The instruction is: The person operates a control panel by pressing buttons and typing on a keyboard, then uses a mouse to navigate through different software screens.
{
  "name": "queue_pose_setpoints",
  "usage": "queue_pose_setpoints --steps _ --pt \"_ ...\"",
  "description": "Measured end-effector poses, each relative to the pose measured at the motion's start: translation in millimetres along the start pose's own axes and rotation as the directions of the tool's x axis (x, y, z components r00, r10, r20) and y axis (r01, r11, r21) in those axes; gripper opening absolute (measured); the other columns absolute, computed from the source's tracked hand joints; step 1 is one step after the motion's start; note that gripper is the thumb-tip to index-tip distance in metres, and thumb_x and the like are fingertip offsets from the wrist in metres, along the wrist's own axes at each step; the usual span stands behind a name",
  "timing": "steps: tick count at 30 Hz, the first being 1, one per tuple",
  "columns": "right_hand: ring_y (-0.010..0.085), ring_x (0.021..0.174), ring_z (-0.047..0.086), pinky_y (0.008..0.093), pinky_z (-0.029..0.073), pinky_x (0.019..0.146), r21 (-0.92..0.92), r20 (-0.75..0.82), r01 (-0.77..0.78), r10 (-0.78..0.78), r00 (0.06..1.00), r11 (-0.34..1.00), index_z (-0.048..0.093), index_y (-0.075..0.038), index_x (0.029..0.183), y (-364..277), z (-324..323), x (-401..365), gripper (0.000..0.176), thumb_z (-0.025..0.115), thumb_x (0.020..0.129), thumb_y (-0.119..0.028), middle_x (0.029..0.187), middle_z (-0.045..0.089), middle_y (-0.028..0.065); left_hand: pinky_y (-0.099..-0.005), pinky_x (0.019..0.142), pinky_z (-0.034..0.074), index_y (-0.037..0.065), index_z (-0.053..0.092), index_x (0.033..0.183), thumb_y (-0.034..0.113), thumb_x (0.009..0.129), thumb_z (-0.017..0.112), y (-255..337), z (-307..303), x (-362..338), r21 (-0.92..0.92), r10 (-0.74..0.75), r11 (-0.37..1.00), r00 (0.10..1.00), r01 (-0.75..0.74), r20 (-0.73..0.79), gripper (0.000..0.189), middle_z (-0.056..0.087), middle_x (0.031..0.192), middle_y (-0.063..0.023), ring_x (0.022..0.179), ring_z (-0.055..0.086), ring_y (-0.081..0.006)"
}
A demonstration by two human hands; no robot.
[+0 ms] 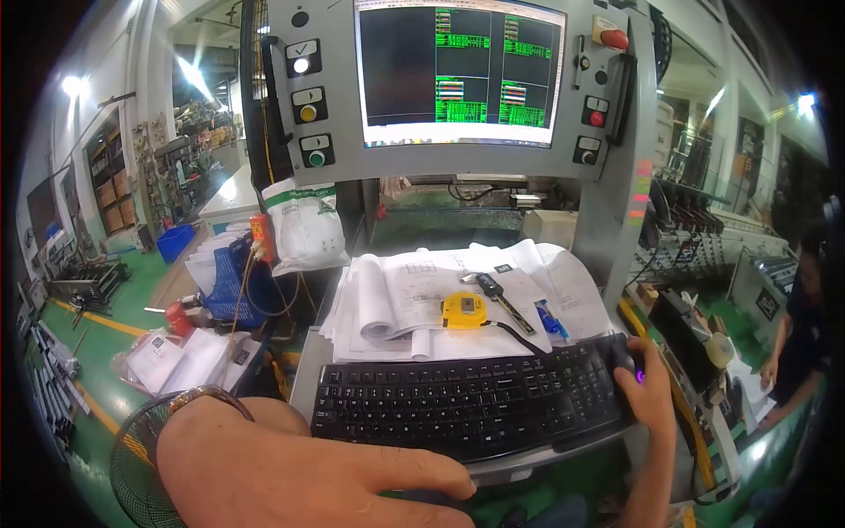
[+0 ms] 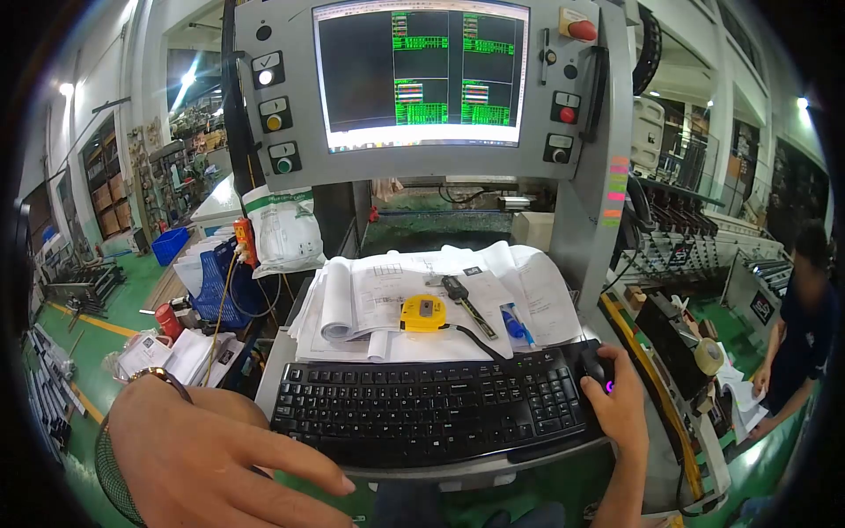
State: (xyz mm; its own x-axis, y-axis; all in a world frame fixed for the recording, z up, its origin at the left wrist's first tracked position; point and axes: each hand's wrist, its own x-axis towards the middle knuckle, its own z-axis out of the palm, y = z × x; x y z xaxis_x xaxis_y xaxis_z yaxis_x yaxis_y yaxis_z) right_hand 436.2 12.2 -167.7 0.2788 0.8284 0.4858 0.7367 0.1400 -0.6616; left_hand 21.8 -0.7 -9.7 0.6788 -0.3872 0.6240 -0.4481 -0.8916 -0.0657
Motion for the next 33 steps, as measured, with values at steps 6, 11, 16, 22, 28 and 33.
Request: queue_pose_setpoints --steps 6,11,16,22,28,33 --pt "0.0344 0.130 0.062 0.0417 0.044 0.113 -0.039 0.016 0.102 -0.102 0.995 0.994 0.057 0.002 0.140 16.5 2.5 2.2 0.056 0.072 0.087 -0.010 0.135 0.064 0.0225 -0.0515 0.085 0.057 -0.007 0.073 0.094 0.024 0.096 0.067 5.0 3.1 1.3 -0.036 -0.061 0.998 0.998 0.060 -0.030 0.032 0.072 0.100 -0.0218 0.086 0.070 -0.0320" --pt "0.0357 0.131 0.061 0.0418 0.043 0.114 -0.014 0.015 0.060 -0.060 0.998 0.998 0.058 0.003 0.139 4.4 1.4 0.6 0.054 0.071 0.088 -0.010 0.136 0.064 0.0226 -0.0515 0.085 0.057 -0.007 0.073 0.095 0.025 0.098 0.066 2.9 -0.7 1.7 -0.027 -0.040 0.999 0.999 0.040 -0.002 0.033 0.072 0.100 -0.0219 0.086 0.070 -0.0321" --pt "0.0329 0.125 0.064 0.0404 0.045 0.110 0.027 -0.039 0.081 -0.080 0.996 0.996 0.058 0.003 0.138 8.8 2.5 -0.9 0.056 0.071 0.085 -0.010 0.132 0.066 0.0215 -0.0516 0.085 0.057 -0.008 0.073 0.096 0.026 0.098 0.066 3.3 1.4 1.2 -0.013 -0.039 0.999 0.999 0.039 -0.019 0.034 0.072 0.100 -0.0222 0.086 0.069 -0.0321" --pt "0.0306 0.121 0.066 0.0388 0.047 0.108 0.030 -0.054 0.021 -0.019 0.998 0.999 0.058 0.003 0.133 4.4 2.1 -1.8 0.054 0.071 0.083 -0.009 0.128 0.067 0.0211 -0.0517 0.085 0.057 -0.008 0.073 0.095 0.026 0.099 0.066 4.9 3.4 -0.9 -0.037 -0.057 0.998 0.998 0.057 -0.026 0.034 0.072 0.100 -0.0222 0.086 0.070 -0.0322" --pt "0.0311 0.119 0.065 0.0396 0.047 0.106 0.003 -0.031 0.017 -0.017 0.999 1.000 0.058 0.002 0.132 5.1 1.9 -0.2 0.051 0.073 0.085 -0.011 0.127 0.067 0.0201 -0.0510 0.085 0.057 -0.006 0.074 0.093 0.023 0.095 0.069 1.6 0.7 -1.1 0.000 -0.024 1.000 1.000 0.024 0.003 0.030 0.072 0.100 -0.0217 0.086 0.071 -0.0320" --pt "0.0327 0.123 0.064 0.0395 0.046 0.108 -0.035 -0.007 0.045 -0.046 0.999 0.998 0.056 0.003 0.136 11.0 2.3 1.6 0.052 0.073 0.090 -0.014 0.132 0.065 0.0203 -0.0505 0.085 0.057 -0.004 0.075 0.094 0.030 0.095 0.071 5.2 4.4 -1.6 -0.006 -0.095 0.996 0.994 0.094 -0.052 0.034 0.074 0.102 -0.0204 0.088 0.072 -0.0324"
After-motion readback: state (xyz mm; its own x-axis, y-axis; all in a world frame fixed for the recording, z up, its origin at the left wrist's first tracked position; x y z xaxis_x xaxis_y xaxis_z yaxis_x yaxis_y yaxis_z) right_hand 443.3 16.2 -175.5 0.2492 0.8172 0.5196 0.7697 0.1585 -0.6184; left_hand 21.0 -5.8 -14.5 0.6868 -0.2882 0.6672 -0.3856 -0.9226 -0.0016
